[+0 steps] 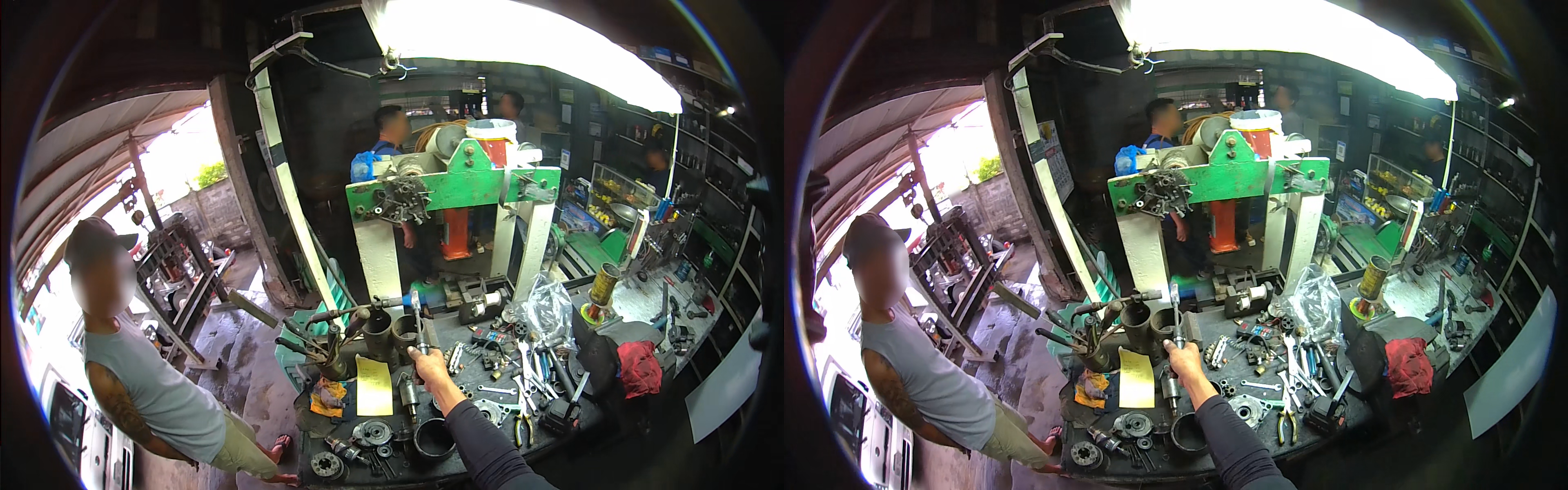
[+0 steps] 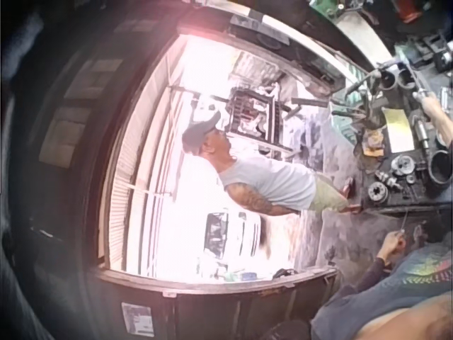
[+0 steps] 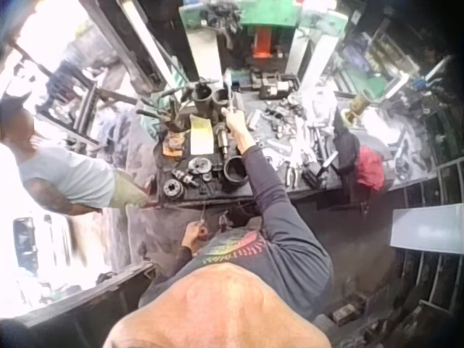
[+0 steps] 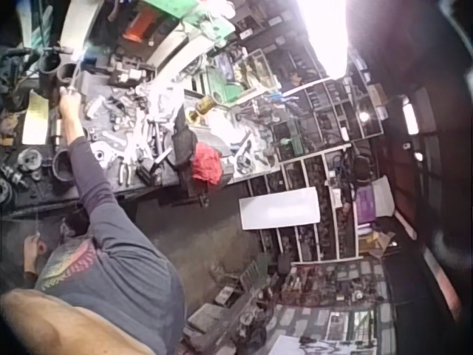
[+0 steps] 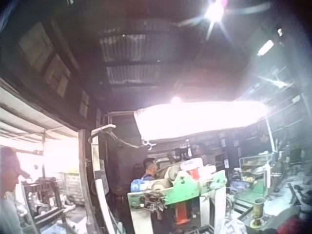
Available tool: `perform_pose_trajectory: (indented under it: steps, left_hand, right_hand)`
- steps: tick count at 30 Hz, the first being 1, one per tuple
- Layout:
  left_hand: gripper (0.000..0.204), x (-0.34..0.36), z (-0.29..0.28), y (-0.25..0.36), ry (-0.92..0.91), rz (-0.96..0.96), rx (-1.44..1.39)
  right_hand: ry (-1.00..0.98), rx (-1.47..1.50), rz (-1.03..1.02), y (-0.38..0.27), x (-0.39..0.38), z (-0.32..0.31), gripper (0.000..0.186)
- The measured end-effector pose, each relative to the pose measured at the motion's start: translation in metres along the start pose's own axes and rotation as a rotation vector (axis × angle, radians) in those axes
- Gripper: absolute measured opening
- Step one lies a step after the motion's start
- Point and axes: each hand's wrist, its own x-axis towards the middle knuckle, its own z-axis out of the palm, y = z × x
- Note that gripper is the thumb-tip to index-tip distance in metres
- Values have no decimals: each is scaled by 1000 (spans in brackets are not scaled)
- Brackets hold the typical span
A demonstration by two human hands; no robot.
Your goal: The person works on a mechanical assembly at a cluttered workbench, using pliers to strip wire insulation and a soldering iron to join wires. They handle various small metal components, including gears and cylindrical parts, and use a hammer to tap a component into place.
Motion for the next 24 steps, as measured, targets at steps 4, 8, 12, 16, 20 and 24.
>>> perform_pose_trajectory:
  steps: [4,8,12,16,20,24]
  left_hand:
    - [46,16,-13,-11,-96,-88,20]
    - [48,13,6,-26,16,-48,40]
    - [45,3,21,-42,115,144,267]
    - [34,14,13,-57,67,82,378]
    - [30,35,-4,-85,40,104,436]
    - [48,55,-30,-131,-12,185,506]
  right_hand:
    - [23,-49,0,-3,-4,-1,40]
    - [31,13,29,-4,-3,1,42]
    - [5,1,52,-5,-4,0,40]
    - [-9,-36,18,-11,-10,-4,45]
    - [-8,-56,13,-15,-14,-6,45]
    - [-23,-47,11,-12,-11,-7,45]
